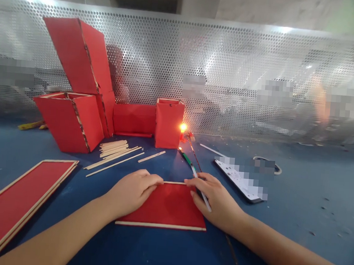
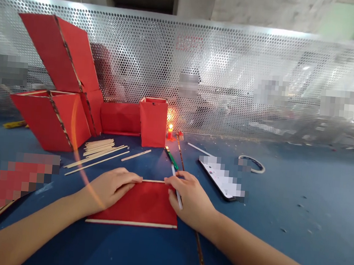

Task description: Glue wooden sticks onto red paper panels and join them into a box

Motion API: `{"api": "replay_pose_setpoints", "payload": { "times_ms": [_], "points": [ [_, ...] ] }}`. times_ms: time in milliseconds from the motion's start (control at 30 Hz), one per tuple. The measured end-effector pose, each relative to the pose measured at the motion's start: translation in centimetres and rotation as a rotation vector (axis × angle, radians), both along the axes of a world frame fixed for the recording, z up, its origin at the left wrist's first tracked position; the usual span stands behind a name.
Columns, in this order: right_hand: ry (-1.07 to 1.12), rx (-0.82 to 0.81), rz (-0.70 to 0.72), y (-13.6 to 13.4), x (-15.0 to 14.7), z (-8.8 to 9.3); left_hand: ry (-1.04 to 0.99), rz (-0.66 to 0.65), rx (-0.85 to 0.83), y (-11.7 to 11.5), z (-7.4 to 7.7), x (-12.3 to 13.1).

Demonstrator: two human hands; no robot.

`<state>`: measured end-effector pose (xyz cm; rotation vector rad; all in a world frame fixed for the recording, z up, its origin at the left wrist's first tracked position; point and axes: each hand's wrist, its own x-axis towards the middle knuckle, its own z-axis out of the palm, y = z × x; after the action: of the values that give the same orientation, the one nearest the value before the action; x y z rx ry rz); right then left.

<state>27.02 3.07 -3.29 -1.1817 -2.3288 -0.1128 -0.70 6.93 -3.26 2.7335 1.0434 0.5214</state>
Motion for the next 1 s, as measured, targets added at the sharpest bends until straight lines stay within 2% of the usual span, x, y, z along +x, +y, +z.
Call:
{"api": "replay_pose_setpoints", "payload": {
  "times_ms": [100, 200, 333, 567, 700, 867, 1000],
  "points": [
    [0.006, 0.112, 0.068, -0.3, -0.1, 0.2, 0.035, -0.099, -0.003, 0.4, 0.0, -0.7],
    [0.036, 0.238, 0.173, -0.7, -0.4, 0.7, 0.074, -0.125, 0.011, 0.0, 0.5, -1.2],
    [0.057, 0.318, 0.268, -1.0, -0.5, 1.2, 0.097, -0.055, 0.03, -1.2, 1.3, -1.5],
    [0.043, 0.352, 0.253, -0.8, -0.1, 1.5, 0.179, 0.067, -0.009, -2.7, 2.2, -1.0],
    [0.043, 0.271, 0.255, -0.9, -0.6, 1.4, 0.133, 0.064, -0.076, -3.7, 2.6, -0.5],
    [0.06, 0.068, 0.215, -1.0, -0.8, 1.0, -0.064, -0.048, -0.186, -3.7, 2.6, 0.0],
    [0.068, -0.079, 0.18, -0.9, -0.3, 1.1, -0.057, -0.124, -0.038, -2.4, 2.1, -1.0]
  ]
}}
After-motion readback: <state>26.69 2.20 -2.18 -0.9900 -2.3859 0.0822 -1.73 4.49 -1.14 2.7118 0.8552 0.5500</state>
